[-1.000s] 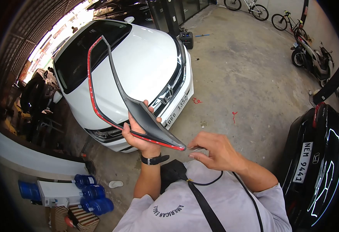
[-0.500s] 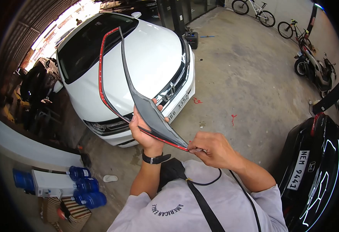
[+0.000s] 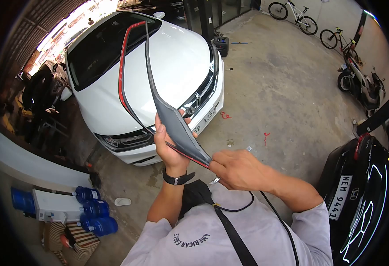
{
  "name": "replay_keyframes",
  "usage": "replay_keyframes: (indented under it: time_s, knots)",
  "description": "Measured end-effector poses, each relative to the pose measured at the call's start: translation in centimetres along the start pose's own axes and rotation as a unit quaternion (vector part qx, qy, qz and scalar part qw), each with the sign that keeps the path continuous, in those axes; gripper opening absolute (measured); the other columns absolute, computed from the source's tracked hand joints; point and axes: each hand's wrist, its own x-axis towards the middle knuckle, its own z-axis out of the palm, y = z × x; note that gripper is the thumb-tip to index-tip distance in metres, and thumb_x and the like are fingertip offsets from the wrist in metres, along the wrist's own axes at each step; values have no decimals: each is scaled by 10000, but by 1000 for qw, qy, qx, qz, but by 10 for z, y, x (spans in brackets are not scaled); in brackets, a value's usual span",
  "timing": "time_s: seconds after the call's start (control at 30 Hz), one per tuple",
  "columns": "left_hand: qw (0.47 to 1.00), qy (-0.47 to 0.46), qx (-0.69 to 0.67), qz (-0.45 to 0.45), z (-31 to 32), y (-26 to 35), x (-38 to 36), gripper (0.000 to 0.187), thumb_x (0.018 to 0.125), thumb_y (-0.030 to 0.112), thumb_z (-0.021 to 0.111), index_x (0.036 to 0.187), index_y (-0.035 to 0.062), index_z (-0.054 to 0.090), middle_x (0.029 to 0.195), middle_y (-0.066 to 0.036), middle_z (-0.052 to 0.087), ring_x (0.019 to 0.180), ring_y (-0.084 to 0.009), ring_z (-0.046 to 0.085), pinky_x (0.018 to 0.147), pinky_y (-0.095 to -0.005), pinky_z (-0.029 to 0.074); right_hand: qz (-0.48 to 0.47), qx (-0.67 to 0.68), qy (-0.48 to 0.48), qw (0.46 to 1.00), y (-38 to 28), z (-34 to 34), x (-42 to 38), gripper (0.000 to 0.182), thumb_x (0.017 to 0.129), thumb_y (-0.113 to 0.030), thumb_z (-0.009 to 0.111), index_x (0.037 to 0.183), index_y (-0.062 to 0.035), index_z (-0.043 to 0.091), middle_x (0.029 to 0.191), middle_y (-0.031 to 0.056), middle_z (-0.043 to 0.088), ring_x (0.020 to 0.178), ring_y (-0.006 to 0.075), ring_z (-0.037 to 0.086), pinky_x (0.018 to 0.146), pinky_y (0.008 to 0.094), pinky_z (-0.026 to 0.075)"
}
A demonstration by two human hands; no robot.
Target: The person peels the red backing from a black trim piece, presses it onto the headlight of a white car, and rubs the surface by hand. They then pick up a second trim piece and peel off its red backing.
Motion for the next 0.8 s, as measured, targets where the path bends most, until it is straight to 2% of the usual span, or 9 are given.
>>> replay_keyframes:
  time_s: [0.17, 0.27, 0.33, 0.37, 0.43, 0.57, 0.7, 0.73, 0.8]
  knots:
    - [1000, -16, 21, 9, 8, 5, 1, 734, 970, 493, 515, 1573, 104, 362, 1316, -180, 591, 1077, -267, 658, 670, -388, 652, -69, 24, -25, 997, 4, -11, 9, 172, 725, -67, 696, 869, -37, 609, 859, 79, 579, 815, 274, 648, 659, 416, 563]
    - [999, -8, 31, -36, 12, 3, -2, 727, 979, 460, 525, 1592, 119, 336, 1275, -164, 594, 1054, -250, 657, 661, -373, 651, -71, 27, -63, 995, 7, -14, 12, 196, 705, -74, 707, 881, -36, 631, 892, 78, 605, 849, 277, 661, 667, 422, 570]
    - [997, -9, 62, -41, 6, -5, -5, 728, 977, 463, 530, 1591, 121, 341, 1268, -161, 595, 1050, -245, 655, 657, -374, 650, 3, 36, 42, 998, 17, -20, 17, 195, 708, -63, 714, 890, -30, 651, 900, 97, 635, 837, 290, 667, 654, 422, 547]
    - [994, -14, 94, -49, 5, -9, -8, 729, 974, 465, 534, 1590, 123, 345, 1260, -157, 596, 1045, -240, 654, 652, -375, 649, 3, 37, 39, 999, 22, -24, 21, 195, 708, -63, 714, 890, -30, 651, 900, 97, 635, 837, 290, 667, 654, 422, 547]
    - [995, -13, 69, -66, 7, -10, -12, 741, 970, 473, 541, 1594, 128, 339, 1262, -162, 599, 1052, -239, 659, 651, -374, 649, 25, 186, 144, 972, 35, -33, 33, 144, 730, -10, 690, 848, -28, 610, 797, 101, 582, 681, 275, 588, 590, 397, 462]
    - [997, -13, 45, -67, 2, -11, -12, 758, 968, 496, 544, 1596, 126, 335, 1270, -169, 602, 1063, -245, 670, 661, -375, 654, 66, 181, 163, 968, 39, -44, 32, 122, 751, 7, 666, 863, -30, 638, 780, 104, 588, 684, 252, 585, 605, 368, 451]
    - [997, -32, 38, -61, 0, -10, -12, 780, 968, 517, 541, 1602, 116, 327, 1280, -174, 602, 1066, -246, 673, 669, -376, 657, 34, 115, 152, 981, 41, -64, 35, 137, 780, -38, 727, 890, -49, 645, 809, 105, 605, 721, 269, 630, 613, 377, 475]
    - [997, -34, 40, -61, -1, -11, -12, 780, 968, 517, 541, 1602, 116, 327, 1280, -174, 602, 1066, -246, 673, 669, -376, 657, 5, 97, 101, 990, 39, -64, 34, 164, 795, -83, 764, 912, -61, 653, 836, 105, 621, 740, 281, 651, 616, 394, 487]
    - [997, -44, 17, -55, -2, -14, -11, 811, 986, 474, 527, 1657, 162, 194, 1352, -171, 541, 1088, -243, 647, 692, -365, 645, -22, 76, 52, 995, 32, -57, 31, 197, 809, -128, 802, 934, -73, 660, 863, 104, 638, 759, 294, 673, 619, 411, 498]
